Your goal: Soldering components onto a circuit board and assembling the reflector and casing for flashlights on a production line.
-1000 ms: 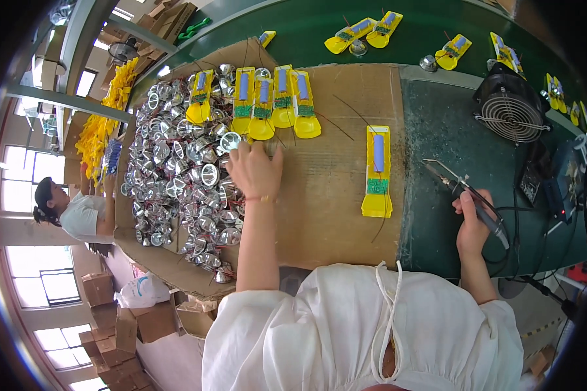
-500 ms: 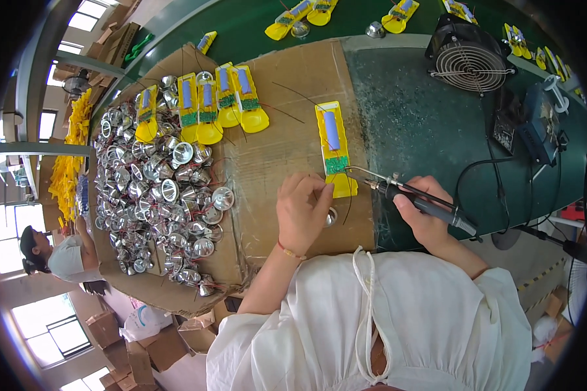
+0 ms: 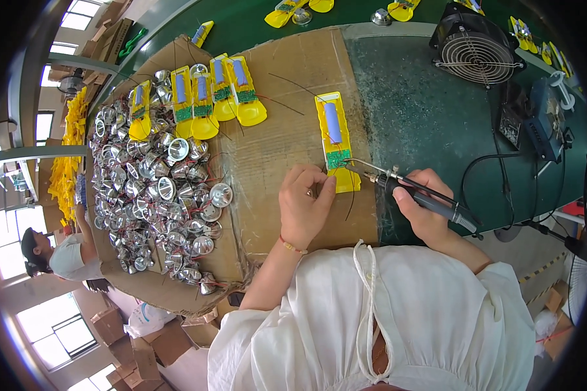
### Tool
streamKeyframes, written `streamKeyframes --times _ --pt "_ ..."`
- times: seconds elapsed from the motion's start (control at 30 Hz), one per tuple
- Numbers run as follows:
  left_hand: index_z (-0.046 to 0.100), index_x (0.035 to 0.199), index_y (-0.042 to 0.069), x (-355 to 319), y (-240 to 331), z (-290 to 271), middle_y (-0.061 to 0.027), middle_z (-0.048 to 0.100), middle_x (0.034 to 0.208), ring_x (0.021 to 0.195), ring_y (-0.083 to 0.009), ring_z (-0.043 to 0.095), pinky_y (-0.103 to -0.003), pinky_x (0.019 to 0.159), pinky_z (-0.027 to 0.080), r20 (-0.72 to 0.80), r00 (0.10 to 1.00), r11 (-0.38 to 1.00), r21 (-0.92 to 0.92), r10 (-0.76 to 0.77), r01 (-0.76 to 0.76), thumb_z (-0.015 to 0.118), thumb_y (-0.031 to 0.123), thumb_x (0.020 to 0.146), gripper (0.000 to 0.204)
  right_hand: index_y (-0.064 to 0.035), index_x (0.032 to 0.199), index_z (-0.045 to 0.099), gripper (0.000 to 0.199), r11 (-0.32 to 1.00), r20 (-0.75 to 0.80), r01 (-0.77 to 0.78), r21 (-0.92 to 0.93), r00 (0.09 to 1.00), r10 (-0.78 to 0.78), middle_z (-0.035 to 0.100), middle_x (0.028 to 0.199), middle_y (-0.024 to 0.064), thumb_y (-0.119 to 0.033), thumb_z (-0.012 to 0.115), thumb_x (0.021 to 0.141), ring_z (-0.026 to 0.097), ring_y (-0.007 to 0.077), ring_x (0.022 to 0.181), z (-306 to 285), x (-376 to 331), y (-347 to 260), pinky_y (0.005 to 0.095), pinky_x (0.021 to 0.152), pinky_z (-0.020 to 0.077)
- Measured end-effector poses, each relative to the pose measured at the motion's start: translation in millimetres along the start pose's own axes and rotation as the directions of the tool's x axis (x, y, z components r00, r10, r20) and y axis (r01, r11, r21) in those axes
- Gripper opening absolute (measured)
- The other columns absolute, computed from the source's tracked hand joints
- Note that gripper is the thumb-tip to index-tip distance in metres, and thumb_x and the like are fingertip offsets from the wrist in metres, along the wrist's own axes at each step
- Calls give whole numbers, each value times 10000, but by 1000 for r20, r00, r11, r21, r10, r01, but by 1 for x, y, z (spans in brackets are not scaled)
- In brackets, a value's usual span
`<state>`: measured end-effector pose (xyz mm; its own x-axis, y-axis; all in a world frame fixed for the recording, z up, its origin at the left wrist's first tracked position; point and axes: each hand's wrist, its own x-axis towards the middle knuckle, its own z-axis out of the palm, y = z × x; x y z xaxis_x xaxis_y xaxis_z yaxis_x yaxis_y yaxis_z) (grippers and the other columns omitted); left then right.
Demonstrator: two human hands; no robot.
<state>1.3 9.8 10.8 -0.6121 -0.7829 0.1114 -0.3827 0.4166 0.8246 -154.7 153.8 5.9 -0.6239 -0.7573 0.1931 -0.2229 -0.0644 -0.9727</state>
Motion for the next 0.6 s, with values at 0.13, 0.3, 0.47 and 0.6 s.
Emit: streamKeyframes --times 0.13,0.3,0.47,0.6 --pt "594 758 -20 1 -1 0 -59 566 816 621 -100 505 -227 544 420 -4 1000 1000 -12 8 -8 647 28 765 72 -5 814 557 142 992 -96 -96 82 990 103 578 685 17 -76 673 777 500 47 598 0 -5 0 203 538 414" --pt "582 711 -2 2 3 0 -87 565 764 604 -178 530 -283 542 428 -27 999 998 -53 -44 43 651 9 726 72 -2 836 555 140 984 -88 -123 132 987 135 582 698 21 -70 666 786 504 47 611 -5 -5 0 202 543 414" --pt "587 739 -25 1 -1 1 -55 559 796 611 -89 499 -220 543 417 -11 1000 999 -30 -14 14 647 26 760 81 2 847 545 144 992 -69 -93 88 993 100 585 700 28 -67 660 793 514 52 610 -4 -7 5 201 544 416" --pt "603 720 6 0 3 0 -86 577 756 608 -184 536 -284 558 436 -16 998 996 -64 -56 55 657 30 725 60 -3 825 544 136 962 -92 -156 224 979 180 580 695 24 -67 660 790 503 50 601 -4 -6 -1 199 540 407"
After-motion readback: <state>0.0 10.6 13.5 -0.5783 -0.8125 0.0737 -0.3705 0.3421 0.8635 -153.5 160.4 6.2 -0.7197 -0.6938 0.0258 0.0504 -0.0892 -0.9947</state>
